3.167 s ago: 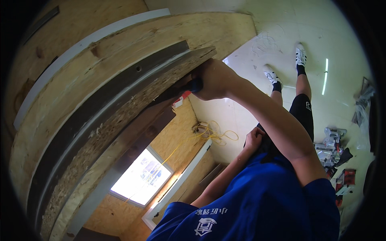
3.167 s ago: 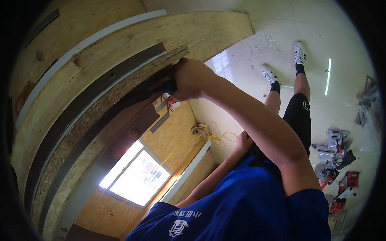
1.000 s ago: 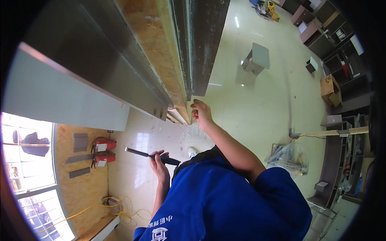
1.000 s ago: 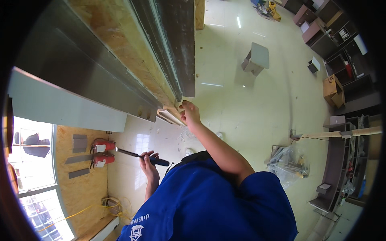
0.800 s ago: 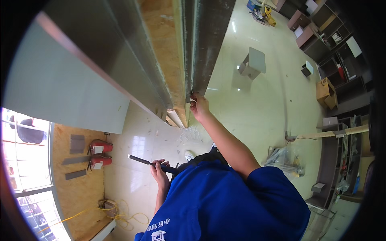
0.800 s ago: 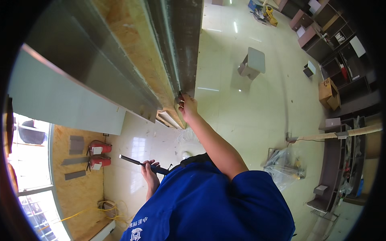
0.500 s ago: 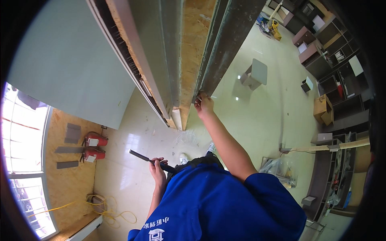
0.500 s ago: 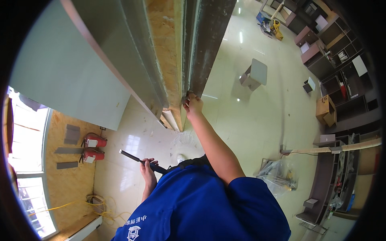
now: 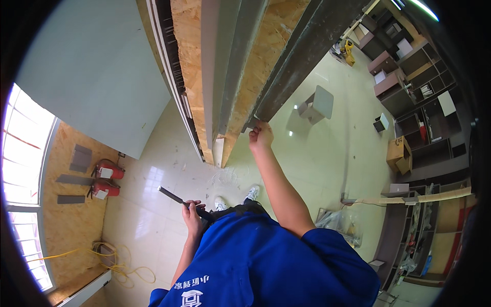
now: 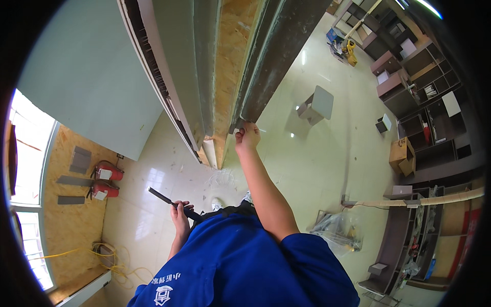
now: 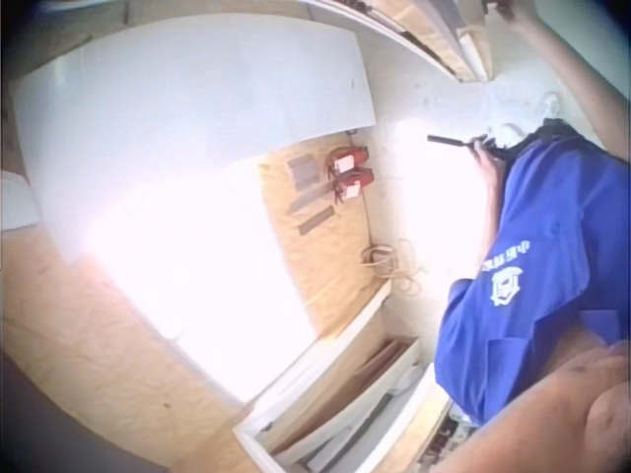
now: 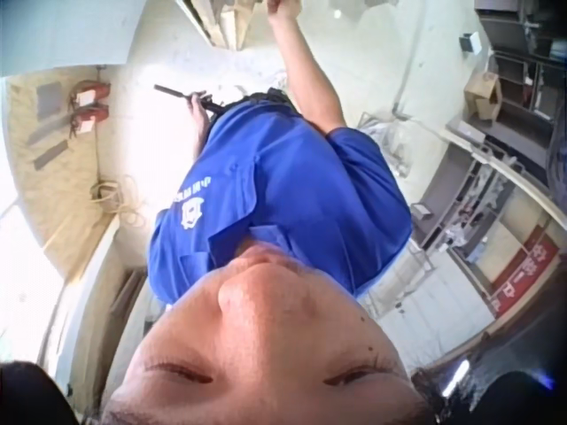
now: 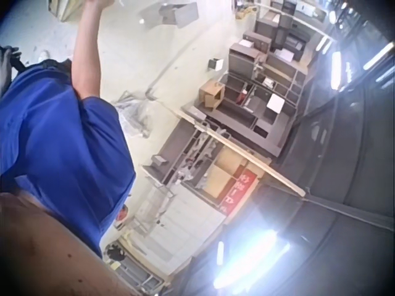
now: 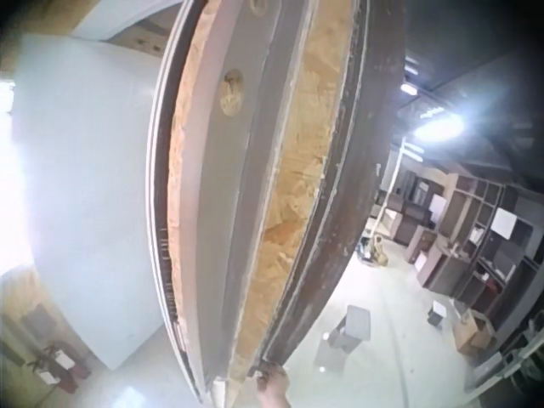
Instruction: The person uses a utility knife to scrape and remove old sealant or adhesive from the edge of a metal frame. They repeatedly scrape along the seam and wipe away residue with their fingers.
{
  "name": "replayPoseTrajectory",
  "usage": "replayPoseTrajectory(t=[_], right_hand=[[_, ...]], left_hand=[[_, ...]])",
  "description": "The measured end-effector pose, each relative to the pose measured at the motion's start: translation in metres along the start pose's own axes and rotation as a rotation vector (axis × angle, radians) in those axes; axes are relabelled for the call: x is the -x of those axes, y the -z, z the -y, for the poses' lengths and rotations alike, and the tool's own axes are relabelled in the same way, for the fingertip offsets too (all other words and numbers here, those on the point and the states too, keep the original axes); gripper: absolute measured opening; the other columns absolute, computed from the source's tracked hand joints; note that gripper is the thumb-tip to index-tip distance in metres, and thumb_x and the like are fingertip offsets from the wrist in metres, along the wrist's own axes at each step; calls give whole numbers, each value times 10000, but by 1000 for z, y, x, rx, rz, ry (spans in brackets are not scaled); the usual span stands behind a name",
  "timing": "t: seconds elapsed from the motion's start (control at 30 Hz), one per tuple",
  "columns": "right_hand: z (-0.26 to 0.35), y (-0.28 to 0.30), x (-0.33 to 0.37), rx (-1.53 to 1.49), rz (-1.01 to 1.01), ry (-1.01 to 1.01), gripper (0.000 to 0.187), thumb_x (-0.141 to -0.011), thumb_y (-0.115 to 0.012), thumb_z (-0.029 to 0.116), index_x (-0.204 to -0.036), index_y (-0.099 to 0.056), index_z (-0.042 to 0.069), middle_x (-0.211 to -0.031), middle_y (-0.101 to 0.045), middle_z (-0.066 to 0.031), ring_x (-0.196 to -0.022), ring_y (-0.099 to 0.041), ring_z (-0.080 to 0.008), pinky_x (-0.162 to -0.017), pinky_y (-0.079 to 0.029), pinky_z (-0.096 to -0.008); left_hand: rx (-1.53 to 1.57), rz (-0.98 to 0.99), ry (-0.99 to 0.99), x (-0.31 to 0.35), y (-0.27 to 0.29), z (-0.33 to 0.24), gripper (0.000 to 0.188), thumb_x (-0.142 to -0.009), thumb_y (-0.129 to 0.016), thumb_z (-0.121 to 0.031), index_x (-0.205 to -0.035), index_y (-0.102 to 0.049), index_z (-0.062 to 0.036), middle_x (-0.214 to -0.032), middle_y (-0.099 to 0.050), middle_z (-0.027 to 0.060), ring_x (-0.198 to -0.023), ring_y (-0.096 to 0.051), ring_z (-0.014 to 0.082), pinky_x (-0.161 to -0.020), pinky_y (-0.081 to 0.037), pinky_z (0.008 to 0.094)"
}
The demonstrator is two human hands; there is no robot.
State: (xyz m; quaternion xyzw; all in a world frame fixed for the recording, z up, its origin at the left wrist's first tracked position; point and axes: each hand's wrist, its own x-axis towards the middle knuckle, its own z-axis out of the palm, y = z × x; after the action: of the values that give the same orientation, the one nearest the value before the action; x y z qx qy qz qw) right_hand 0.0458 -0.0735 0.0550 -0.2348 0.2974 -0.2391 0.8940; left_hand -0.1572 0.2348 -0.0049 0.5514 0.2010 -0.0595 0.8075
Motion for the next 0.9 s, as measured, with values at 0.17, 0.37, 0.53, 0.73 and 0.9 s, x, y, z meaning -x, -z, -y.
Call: replayPoseTrajectory(t=[0.17,0.37,0.53,0.73,0.9], right_hand=[[30,-4,34,-76,329,-176,77,-856,-573,85,-885,-556,154,-770,-571,22,-564,-424,-86,-473,-330,-223],[30,-23,27,206,73,-365,78,-876,-595,151,-835,-528,147,-727,-546,30,-529,-395,-77,-451,-309,-219],[17,-13,10,382,116,-250,142,-871,-625,191,-780,-530,138,-680,-495,27,-526,-409,-78,-460,-312,-221],[13,-21,8,487,97,-18,104,-851,-643,157,-806,-555,126,-730,-564,12,-632,-533,-113,-559,-413,-264],[32,-30,19,350,228,-109,99,-849,-641,164,-802,-577,105,-767,-598,-11,-694,-563,-119,-600,-465,-304]], left_hand=[[-4,-9,-18,1,3,2,125,-998,-438,-158,-1057,-459,-50,-948,-625,126,-777,-644,212,-680,-521,325],[-8,36,2,-1,-3,3,109,-996,-432,-141,-1044,-455,-45,-940,-624,125,-767,-642,205,-675,-518,321],[-19,46,-19,1,-7,4,102,-995,-427,-131,-1037,-452,-42,-935,-622,125,-758,-640,209,-664,-517,324],[-6,48,3,4,-4,8,100,-991,-436,-127,-1042,-457,-44,-935,-625,125,-756,-640,205,-658,-513,310],[-25,50,3,6,4,14,110,-991,-443,-136,-1044,-460,-42,-929,-628,128,-752,-642,206,-662,-514,311]])
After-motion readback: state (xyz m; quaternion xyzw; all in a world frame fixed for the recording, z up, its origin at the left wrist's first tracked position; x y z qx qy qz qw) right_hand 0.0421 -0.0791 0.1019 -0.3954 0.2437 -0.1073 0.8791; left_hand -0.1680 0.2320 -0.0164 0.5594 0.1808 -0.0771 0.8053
